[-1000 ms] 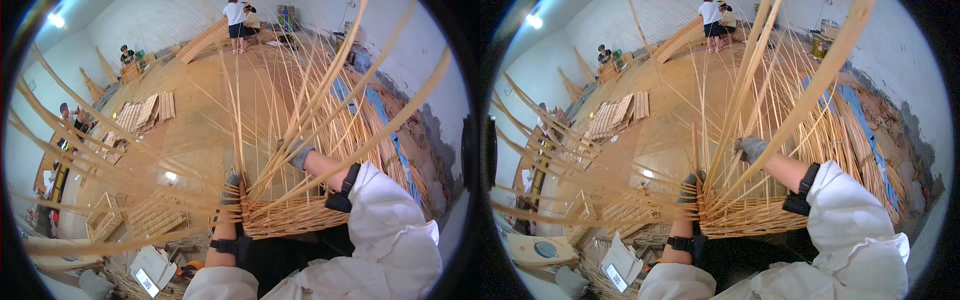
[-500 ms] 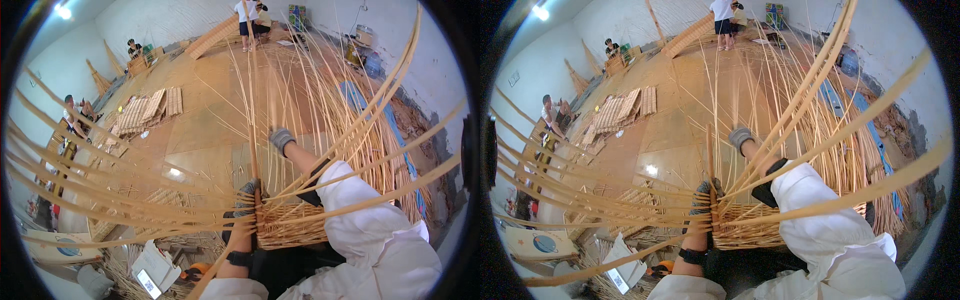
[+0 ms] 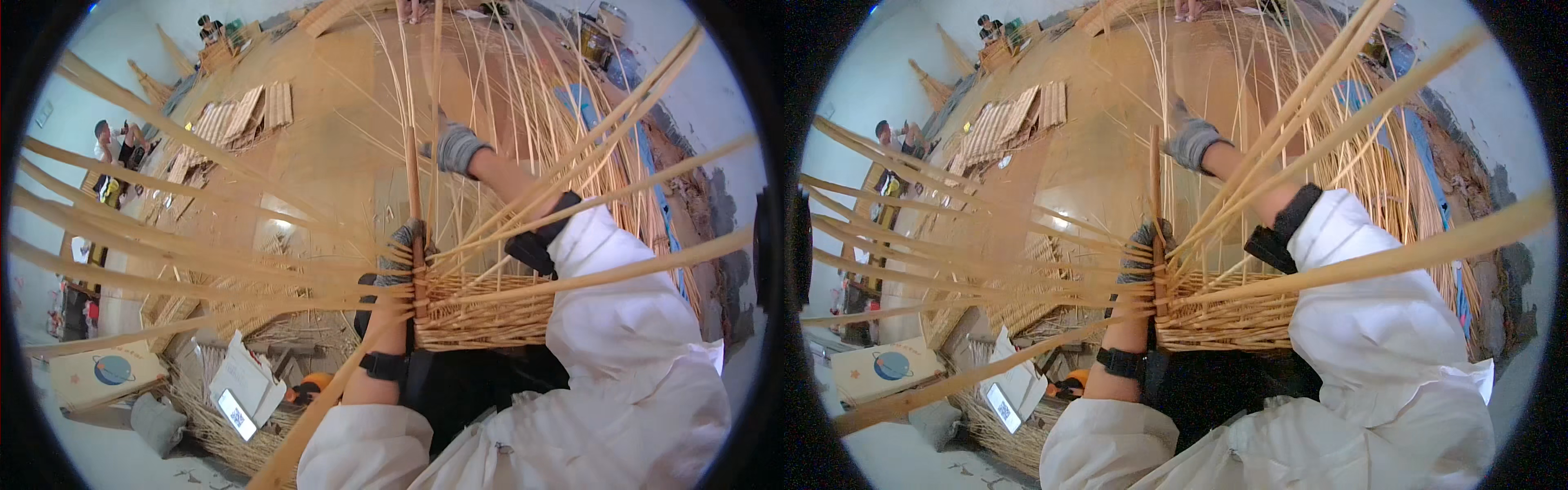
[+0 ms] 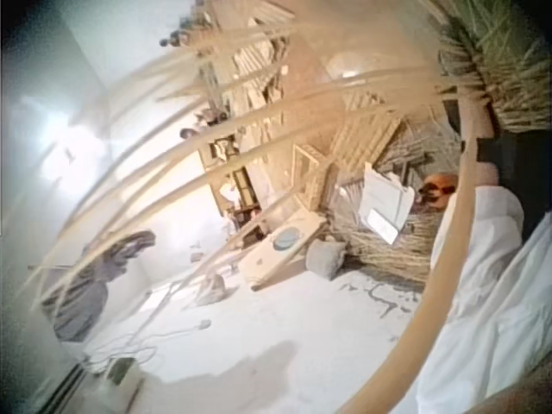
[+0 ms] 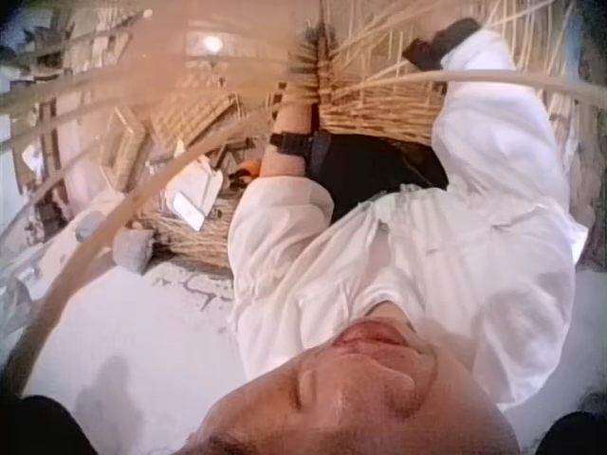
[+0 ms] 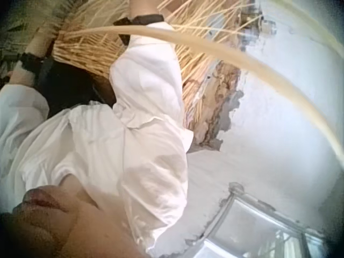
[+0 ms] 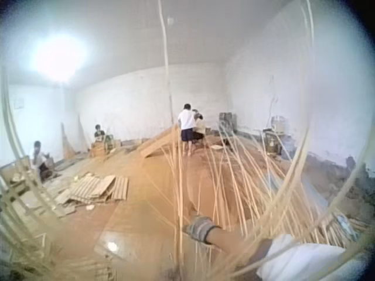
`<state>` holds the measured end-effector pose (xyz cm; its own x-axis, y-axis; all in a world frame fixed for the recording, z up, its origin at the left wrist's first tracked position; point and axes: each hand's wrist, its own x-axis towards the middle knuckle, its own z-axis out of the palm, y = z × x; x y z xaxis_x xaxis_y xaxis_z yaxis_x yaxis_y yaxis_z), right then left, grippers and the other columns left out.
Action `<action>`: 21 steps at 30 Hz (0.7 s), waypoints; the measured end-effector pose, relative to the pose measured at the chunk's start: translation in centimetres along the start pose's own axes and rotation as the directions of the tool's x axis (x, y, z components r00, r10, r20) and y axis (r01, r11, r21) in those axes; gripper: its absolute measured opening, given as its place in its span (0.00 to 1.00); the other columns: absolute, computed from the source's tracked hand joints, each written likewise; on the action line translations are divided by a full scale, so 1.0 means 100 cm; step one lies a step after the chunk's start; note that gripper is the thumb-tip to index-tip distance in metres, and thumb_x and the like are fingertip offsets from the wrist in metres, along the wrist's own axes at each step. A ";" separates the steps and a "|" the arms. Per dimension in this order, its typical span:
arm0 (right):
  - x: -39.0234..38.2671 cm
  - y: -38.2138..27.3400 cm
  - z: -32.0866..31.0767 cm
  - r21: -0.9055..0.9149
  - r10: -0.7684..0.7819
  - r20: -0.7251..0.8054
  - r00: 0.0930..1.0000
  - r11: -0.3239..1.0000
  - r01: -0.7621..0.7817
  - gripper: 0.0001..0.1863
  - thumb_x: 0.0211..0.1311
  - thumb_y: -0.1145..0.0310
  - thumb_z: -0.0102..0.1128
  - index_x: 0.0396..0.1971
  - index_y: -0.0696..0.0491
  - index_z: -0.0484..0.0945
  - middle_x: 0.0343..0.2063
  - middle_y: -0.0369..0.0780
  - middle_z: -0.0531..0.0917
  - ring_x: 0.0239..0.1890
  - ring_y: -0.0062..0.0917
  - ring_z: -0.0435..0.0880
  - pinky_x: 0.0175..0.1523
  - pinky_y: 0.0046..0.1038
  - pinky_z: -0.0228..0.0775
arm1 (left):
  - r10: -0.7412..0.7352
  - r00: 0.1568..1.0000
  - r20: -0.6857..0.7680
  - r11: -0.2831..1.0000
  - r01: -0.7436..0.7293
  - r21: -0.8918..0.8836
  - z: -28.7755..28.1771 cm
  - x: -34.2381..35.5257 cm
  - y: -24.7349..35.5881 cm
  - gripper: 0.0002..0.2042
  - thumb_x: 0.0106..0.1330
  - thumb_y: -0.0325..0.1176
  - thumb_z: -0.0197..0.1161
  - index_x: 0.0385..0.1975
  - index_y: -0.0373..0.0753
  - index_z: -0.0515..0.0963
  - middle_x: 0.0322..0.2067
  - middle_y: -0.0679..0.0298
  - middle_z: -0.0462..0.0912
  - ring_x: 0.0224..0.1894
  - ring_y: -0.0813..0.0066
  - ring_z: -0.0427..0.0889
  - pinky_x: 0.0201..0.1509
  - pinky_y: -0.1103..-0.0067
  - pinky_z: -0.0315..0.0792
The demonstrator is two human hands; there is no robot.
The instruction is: Measure and weave willow or wicker branches to construct a large basket.
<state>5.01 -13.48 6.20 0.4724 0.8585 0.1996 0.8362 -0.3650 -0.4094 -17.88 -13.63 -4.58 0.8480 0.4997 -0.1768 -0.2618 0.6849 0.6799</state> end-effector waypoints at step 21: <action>-0.216 -0.048 -0.009 0.837 0.539 0.338 0.771 -0.547 0.015 0.19 0.55 0.48 0.47 0.34 0.48 0.74 0.22 0.35 0.79 0.28 0.26 0.77 0.38 0.34 0.72 | 0.033 0.919 -0.393 0.995 0.007 0.101 0.020 -0.028 0.021 0.11 0.57 0.38 0.57 0.29 0.37 0.74 0.24 0.65 0.75 0.22 0.77 0.73 0.22 0.84 0.69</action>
<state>-8.91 -30.63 4.64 0.7210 0.5873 -0.3677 -0.6832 0.5144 -0.5182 -19.92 -14.62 -1.26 0.5892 0.6904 -0.4198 -0.2079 0.6316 0.7469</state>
